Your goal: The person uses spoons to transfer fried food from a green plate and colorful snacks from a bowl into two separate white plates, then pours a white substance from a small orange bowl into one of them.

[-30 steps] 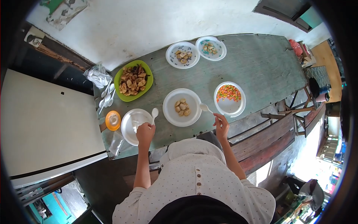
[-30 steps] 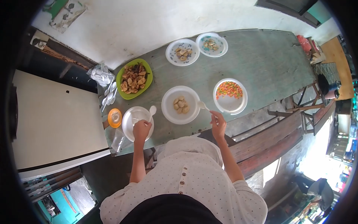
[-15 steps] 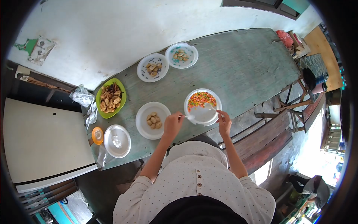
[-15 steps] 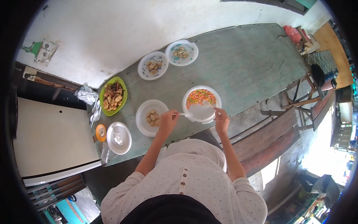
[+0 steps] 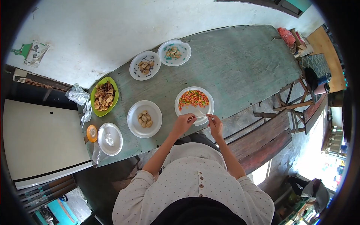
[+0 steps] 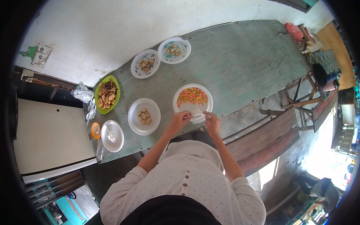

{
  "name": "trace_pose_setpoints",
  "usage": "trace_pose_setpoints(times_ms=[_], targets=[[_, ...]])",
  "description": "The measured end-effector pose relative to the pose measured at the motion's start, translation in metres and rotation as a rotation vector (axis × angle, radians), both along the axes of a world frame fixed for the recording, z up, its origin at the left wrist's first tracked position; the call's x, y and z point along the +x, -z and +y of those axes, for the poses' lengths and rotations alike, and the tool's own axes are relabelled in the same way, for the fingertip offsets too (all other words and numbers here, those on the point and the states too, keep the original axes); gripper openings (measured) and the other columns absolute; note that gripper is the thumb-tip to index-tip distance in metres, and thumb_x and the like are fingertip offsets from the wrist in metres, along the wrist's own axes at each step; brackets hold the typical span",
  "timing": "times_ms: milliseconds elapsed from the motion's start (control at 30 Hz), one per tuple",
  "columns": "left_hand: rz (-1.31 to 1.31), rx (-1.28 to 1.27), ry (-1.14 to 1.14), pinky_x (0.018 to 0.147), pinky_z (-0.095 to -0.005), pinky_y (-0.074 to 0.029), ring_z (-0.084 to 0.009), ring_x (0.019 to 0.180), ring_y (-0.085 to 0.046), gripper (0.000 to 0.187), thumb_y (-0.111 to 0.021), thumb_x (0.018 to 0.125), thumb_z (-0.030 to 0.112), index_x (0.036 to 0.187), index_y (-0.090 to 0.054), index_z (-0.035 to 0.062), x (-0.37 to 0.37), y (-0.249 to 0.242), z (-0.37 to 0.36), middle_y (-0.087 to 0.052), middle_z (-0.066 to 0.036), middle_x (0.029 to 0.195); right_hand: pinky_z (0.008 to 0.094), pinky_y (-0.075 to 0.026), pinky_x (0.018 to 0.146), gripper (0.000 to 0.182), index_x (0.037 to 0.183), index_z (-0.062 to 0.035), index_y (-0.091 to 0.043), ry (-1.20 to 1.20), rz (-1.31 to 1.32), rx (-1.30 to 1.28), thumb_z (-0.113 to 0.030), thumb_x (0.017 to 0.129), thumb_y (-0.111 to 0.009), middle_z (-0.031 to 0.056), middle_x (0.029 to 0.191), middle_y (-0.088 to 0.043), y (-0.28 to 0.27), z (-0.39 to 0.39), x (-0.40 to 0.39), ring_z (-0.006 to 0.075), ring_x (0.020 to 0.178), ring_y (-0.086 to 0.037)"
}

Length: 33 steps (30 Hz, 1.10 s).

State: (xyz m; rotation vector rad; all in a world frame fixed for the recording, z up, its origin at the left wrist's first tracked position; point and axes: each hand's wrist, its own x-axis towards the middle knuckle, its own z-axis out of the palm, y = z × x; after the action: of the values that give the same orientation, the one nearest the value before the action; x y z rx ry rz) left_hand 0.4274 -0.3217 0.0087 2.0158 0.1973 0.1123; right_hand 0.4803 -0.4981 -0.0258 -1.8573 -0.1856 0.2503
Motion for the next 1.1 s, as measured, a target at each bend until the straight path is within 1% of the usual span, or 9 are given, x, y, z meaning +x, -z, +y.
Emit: trace_pose_setpoints(times_ms=[133,267,400,533,600,733,900,1033,1100], targets=[[0.011,-0.190,0.066,0.054,-0.0273,-0.044,-0.0173,0.058,-0.058,0.017,-0.061,0.078,0.015,0.085,-0.059,-0.0005,-0.001,0.015,-0.006,-0.060,-0.012,0.066,0.0220,-0.042,0.048,0.017,0.097,-0.0050,-0.061,0.002,0.000,-0.003,-0.010,0.082,-0.052,0.0049,0.079,-0.062,0.003,0.002,-0.011,0.0085,0.051,-0.052],[0.018,-0.098,0.151,0.055,-0.0281,-0.044,-0.0175,0.061,-0.058,0.017,-0.059,0.079,0.014,0.087,-0.059,-0.0010,-0.003,0.021,-0.008,-0.060,-0.013,0.072,0.0234,-0.043,0.048,0.018,0.096,-0.0057,-0.061,0.045,-0.001,0.012,-0.010,0.082,-0.053,0.0060,0.083,-0.062,-0.001,0.003,-0.022,0.0101,0.051,-0.053],[-0.168,-0.175,0.091,0.057,-0.0313,-0.042,-0.0234,0.065,-0.056,0.020,-0.054,0.082,0.016,0.087,-0.058,-0.0024,-0.009,0.031,-0.008,-0.058,-0.015,0.077,0.0204,-0.041,0.046,0.018,0.098,-0.0033,-0.060,0.074,-0.024,0.052,-0.008,0.084,-0.050,0.0045,0.085,-0.062,-0.016,0.005,-0.031,0.0072,0.052,-0.052],[-0.137,-0.055,0.048,0.058,-0.0338,-0.041,-0.0290,0.064,-0.053,0.021,-0.049,0.085,0.017,0.087,-0.058,-0.0026,-0.024,0.014,0.002,-0.055,-0.015,0.073,0.0215,-0.042,0.047,0.019,0.099,-0.0033,-0.060,0.118,-0.216,0.019,-0.003,0.085,-0.047,0.0081,0.095,-0.058,-0.036,0.013,-0.038,0.0097,0.055,-0.053],[-0.106,-0.024,0.029,0.058,-0.0338,-0.041,-0.0284,0.063,-0.053,0.021,-0.049,0.085,0.017,0.087,-0.059,-0.0023,-0.029,0.012,0.010,-0.055,-0.015,0.073,0.0227,-0.044,0.048,0.019,0.099,-0.0038,-0.059,0.101,-0.527,-0.134,-0.002,0.085,-0.047,0.0093,0.096,-0.058,-0.030,0.017,-0.037,0.0115,0.058,-0.055],[-0.129,-0.042,-0.024,0.056,-0.0335,-0.040,-0.0270,0.062,-0.052,0.021,-0.049,0.085,0.017,0.086,-0.059,-0.0018,-0.032,0.017,0.020,-0.054,-0.014,0.071,0.0241,-0.046,0.050,0.020,0.100,-0.0043,-0.059,0.007,-0.379,-0.065,-0.002,0.084,-0.048,0.0102,0.098,-0.058,-0.032,0.033,-0.040,0.0139,0.064,-0.057],[-0.157,-0.021,-0.023,0.056,-0.0337,-0.040,-0.0265,0.061,-0.052,0.021,-0.049,0.085,0.017,0.085,-0.060,-0.0013,-0.031,0.021,0.026,-0.055,-0.014,0.071,0.0292,-0.049,0.058,0.018,0.096,-0.0031,-0.060,-0.063,-0.420,-0.098,-0.001,0.081,-0.050,0.0113,0.092,-0.060,-0.040,0.050,-0.046,0.0230,0.071,-0.061],[-0.157,0.039,-0.032,0.056,-0.0346,-0.041,-0.0274,0.062,-0.053,0.021,-0.050,0.085,0.018,0.085,-0.060,-0.0002,-0.027,0.021,0.030,-0.054,-0.014,0.071,0.0277,-0.048,0.056,0.017,0.096,-0.0029,-0.060,0.027,-0.544,-0.111,-0.002,0.082,-0.050,0.0100,0.092,-0.060,-0.041,0.052,-0.048,0.0203,0.067,-0.060],[-0.103,0.044,-0.034,0.056,-0.0353,-0.041,-0.0282,0.062,-0.054,0.022,-0.050,0.084,0.019,0.084,-0.060,0.0003,-0.027,0.019,0.031,-0.054,-0.014,0.072,0.0294,-0.047,0.057,0.016,0.093,-0.0052,-0.061,0.035,-0.221,-0.063,-0.003,0.079,-0.052,0.0105,0.091,-0.061,-0.037,0.051,-0.044,0.0240,0.071,-0.060]])
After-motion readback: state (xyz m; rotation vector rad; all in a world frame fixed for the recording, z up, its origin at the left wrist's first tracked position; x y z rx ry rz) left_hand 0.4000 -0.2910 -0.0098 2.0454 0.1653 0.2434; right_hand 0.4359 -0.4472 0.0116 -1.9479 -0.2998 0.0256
